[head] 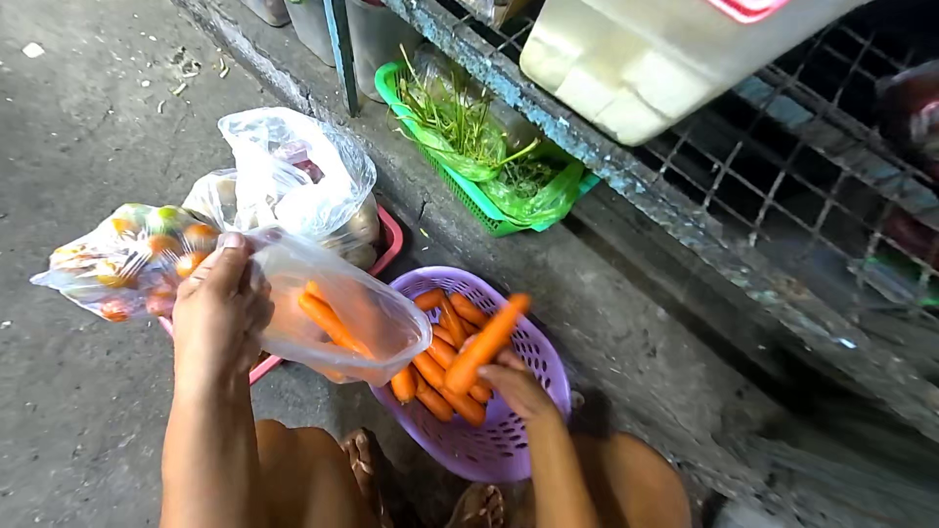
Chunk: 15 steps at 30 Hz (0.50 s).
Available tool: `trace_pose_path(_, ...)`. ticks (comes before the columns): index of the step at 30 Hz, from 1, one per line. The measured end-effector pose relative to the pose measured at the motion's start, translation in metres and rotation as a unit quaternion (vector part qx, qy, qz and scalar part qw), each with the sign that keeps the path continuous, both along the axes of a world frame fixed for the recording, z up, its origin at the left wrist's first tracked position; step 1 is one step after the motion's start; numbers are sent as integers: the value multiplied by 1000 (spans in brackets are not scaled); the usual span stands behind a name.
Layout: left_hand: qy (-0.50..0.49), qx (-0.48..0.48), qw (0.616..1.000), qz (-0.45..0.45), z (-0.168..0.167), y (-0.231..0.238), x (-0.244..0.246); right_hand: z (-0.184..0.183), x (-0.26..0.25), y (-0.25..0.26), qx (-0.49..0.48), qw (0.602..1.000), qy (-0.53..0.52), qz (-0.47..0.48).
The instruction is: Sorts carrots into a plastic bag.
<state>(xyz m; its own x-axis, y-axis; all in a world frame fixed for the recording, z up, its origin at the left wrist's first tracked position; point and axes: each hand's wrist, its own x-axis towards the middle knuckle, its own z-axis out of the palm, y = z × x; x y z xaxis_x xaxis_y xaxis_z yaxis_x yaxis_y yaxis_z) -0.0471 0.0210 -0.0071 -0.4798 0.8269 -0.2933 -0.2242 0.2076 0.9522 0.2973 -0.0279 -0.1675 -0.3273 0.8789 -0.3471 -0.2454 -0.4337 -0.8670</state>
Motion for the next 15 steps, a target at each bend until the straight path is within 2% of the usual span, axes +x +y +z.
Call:
trace_pose_path(1,9,0,1000,-12,1,0,3,21,1,9,86,994,65,-25)
trace_pose_path(3,17,1,999,-35,2,1,11,71,-13,33,217,969,105,-49)
trace_pose_path(6,6,-1,998,-63,2,6,17,127,-67,62,331,940,80,27)
trace_pose_path(7,1,-4,998,-67,2,7,17,131,-89,69,354,932,33,70)
trace_pose_path(9,-5,-9,997,-73,3,8,12,123,-130,78,368,897,-157,189)
trace_pose_path(11,-16,-8,997,-74,1,7,0,115,-159,86,302,796,-365,376)
trace_pose_path(12,-24,-6,997,-67,0,5,-7,110,-167,89,270,748,-413,443)
trace_pose_path(13,-33,-2,998,-56,-1,4,-14,106,-168,90,252,737,-419,467)
trace_pose_path(14,-39,5,998,-40,-2,2,-21,105,-159,89,253,769,-384,445)
trace_pose_path(15,-45,10,999,-22,-4,0,-27,101,-143,88,264,834,-305,376)
